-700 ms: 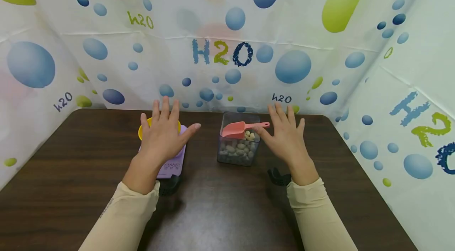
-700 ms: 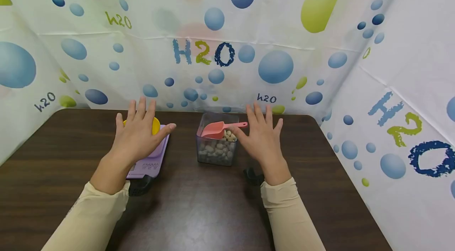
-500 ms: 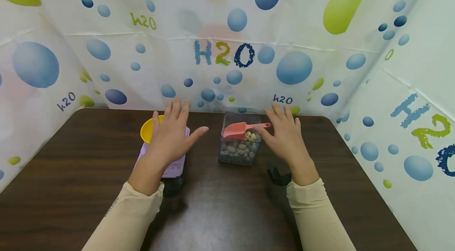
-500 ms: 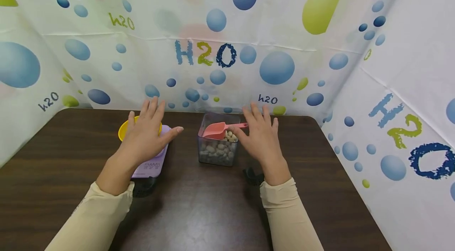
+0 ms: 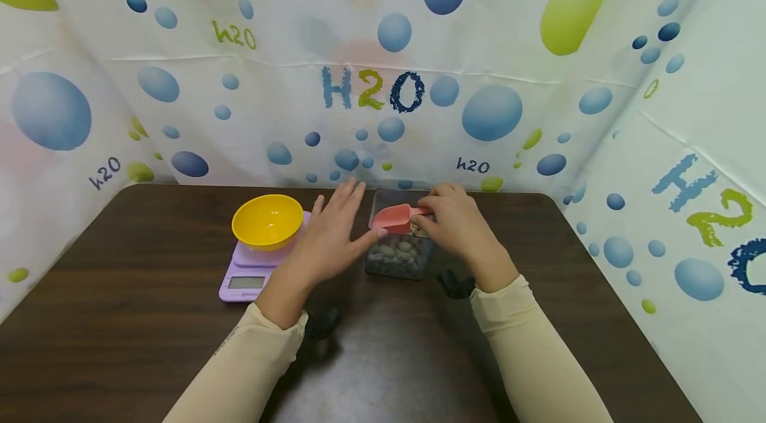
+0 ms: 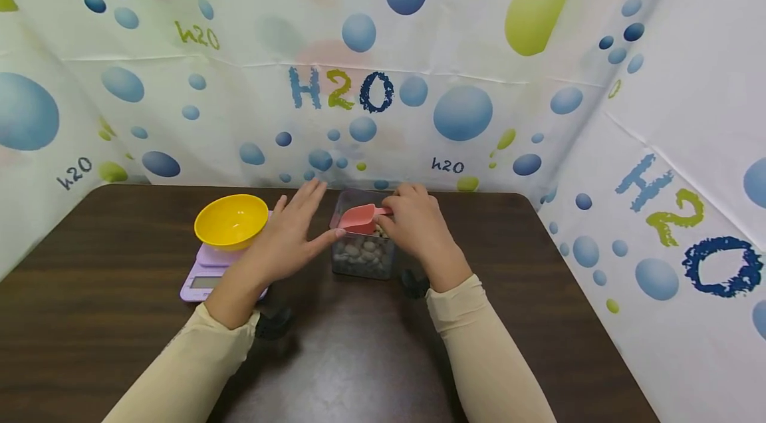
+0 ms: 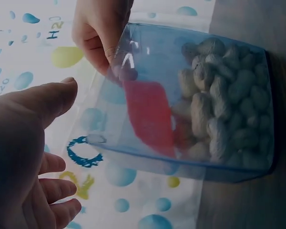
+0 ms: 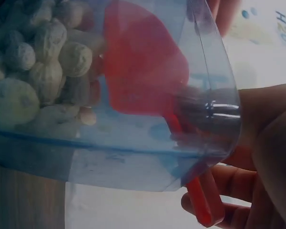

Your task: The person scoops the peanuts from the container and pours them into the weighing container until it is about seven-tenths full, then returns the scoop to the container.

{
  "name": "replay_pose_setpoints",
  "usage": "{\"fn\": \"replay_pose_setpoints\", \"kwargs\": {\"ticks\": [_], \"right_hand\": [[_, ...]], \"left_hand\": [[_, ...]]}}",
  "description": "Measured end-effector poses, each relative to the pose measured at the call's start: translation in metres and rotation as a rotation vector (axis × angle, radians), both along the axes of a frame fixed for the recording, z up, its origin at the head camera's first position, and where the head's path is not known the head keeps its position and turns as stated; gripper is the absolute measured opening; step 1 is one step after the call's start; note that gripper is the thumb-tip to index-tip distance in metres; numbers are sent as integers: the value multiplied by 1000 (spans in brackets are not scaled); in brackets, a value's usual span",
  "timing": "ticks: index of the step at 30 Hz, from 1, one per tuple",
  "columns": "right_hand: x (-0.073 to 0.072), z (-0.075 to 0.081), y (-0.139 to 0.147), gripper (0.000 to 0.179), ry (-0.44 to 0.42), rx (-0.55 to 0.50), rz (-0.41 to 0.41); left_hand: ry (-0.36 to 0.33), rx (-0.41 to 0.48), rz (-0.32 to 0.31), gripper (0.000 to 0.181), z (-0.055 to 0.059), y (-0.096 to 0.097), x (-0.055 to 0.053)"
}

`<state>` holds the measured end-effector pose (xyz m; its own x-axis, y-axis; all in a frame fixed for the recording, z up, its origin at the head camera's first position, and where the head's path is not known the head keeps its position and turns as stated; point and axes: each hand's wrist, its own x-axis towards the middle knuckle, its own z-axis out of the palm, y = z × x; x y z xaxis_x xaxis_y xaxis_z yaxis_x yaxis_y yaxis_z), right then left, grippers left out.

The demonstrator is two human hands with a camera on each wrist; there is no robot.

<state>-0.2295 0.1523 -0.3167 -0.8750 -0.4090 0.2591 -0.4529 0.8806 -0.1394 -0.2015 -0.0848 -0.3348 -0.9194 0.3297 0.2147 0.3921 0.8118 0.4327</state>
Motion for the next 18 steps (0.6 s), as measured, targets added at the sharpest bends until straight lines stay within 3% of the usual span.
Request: {"fn": "replay_pose_setpoints", "kwargs": {"ticks": [10, 18], "right_hand": [[-8, -4, -1, 28, 10, 36, 46], [-10, 10, 5, 25, -25, 38, 102]], "left_hand": [[-155, 193, -97, 86, -16, 8, -14], [-152, 246, -127, 82, -21, 15, -16]]}}
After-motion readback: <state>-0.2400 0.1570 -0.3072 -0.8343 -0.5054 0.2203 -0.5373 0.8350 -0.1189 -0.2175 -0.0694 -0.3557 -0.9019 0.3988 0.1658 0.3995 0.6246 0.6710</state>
